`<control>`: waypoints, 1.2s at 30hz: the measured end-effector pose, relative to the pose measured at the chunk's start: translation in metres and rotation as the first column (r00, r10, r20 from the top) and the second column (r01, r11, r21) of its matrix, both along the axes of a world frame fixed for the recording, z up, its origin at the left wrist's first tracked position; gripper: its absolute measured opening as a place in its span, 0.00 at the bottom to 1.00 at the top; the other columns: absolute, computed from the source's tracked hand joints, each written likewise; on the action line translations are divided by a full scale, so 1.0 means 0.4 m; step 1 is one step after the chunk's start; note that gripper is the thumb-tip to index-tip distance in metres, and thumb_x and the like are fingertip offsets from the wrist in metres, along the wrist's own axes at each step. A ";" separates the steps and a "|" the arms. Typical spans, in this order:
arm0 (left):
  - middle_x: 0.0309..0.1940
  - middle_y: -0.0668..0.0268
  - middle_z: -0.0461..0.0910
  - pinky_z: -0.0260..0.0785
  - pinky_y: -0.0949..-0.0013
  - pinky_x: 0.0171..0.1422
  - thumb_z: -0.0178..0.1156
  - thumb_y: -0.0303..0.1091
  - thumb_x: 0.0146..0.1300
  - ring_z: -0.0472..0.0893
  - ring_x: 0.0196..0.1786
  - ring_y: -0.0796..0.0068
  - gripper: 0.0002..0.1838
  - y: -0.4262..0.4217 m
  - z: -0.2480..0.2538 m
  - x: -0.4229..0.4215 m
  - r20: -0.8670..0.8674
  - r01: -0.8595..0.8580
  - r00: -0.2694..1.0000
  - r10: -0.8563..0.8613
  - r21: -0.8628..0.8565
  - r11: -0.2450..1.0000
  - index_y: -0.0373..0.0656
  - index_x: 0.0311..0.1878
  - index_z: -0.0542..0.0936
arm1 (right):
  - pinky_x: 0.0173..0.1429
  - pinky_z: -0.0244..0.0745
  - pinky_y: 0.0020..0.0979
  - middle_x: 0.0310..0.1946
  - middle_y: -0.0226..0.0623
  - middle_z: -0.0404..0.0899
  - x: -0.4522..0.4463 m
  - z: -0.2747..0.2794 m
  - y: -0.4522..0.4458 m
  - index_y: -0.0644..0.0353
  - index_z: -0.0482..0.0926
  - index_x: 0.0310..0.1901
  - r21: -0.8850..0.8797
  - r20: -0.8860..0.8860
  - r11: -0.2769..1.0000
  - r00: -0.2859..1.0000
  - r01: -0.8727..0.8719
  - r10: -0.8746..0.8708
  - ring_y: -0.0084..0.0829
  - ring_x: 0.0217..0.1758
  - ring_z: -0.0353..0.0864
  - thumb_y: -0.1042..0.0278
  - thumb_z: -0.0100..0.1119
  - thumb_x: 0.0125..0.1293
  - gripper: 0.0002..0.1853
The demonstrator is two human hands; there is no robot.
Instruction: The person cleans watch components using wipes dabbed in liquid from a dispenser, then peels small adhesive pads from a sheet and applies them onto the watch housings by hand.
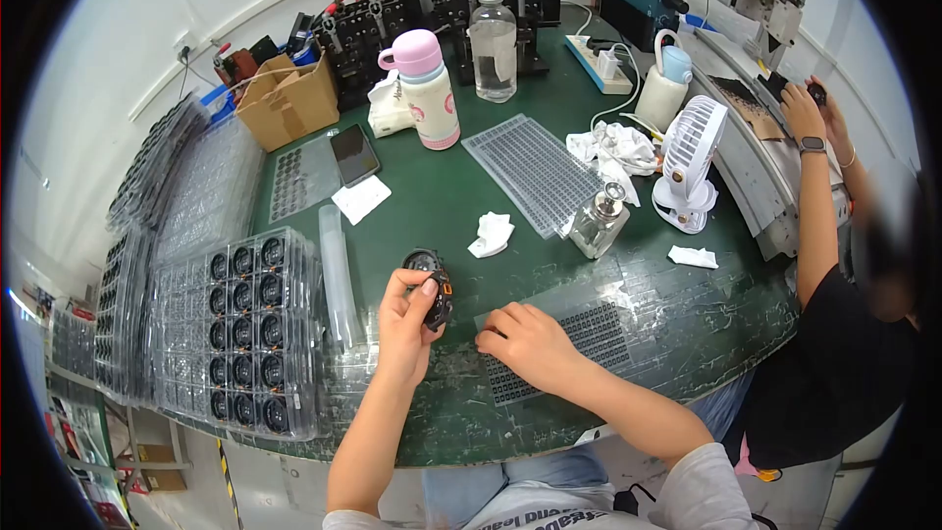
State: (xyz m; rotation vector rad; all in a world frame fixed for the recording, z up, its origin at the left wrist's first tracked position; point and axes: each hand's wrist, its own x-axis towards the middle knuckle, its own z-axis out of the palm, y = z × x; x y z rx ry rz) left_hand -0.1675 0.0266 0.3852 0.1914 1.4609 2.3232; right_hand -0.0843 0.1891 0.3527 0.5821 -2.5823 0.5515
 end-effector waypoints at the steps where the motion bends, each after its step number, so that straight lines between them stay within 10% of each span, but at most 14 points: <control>1: 0.23 0.69 0.71 0.46 0.83 0.19 0.54 0.33 0.69 0.59 0.17 0.90 0.05 0.001 -0.001 -0.001 0.004 0.001 1.000 -0.001 0.004 1.000 0.47 0.42 0.69 | 0.46 0.72 0.31 0.34 0.29 0.74 0.001 -0.002 -0.001 0.55 0.78 0.32 0.022 0.008 1.000 1.000 0.002 -0.002 0.32 0.42 0.74 0.66 0.64 0.51 0.08; 36: 0.29 0.67 0.77 0.51 0.84 0.15 0.54 0.30 0.68 0.64 0.17 0.91 0.06 0.017 -0.012 0.030 0.216 0.332 0.917 -0.334 0.047 0.942 0.43 0.44 0.68 | 0.52 0.74 0.33 0.40 0.39 0.75 0.027 0.036 -0.015 0.62 0.76 0.35 -0.006 0.241 1.000 0.970 -0.009 0.010 0.36 0.48 0.76 0.72 0.55 0.51 0.09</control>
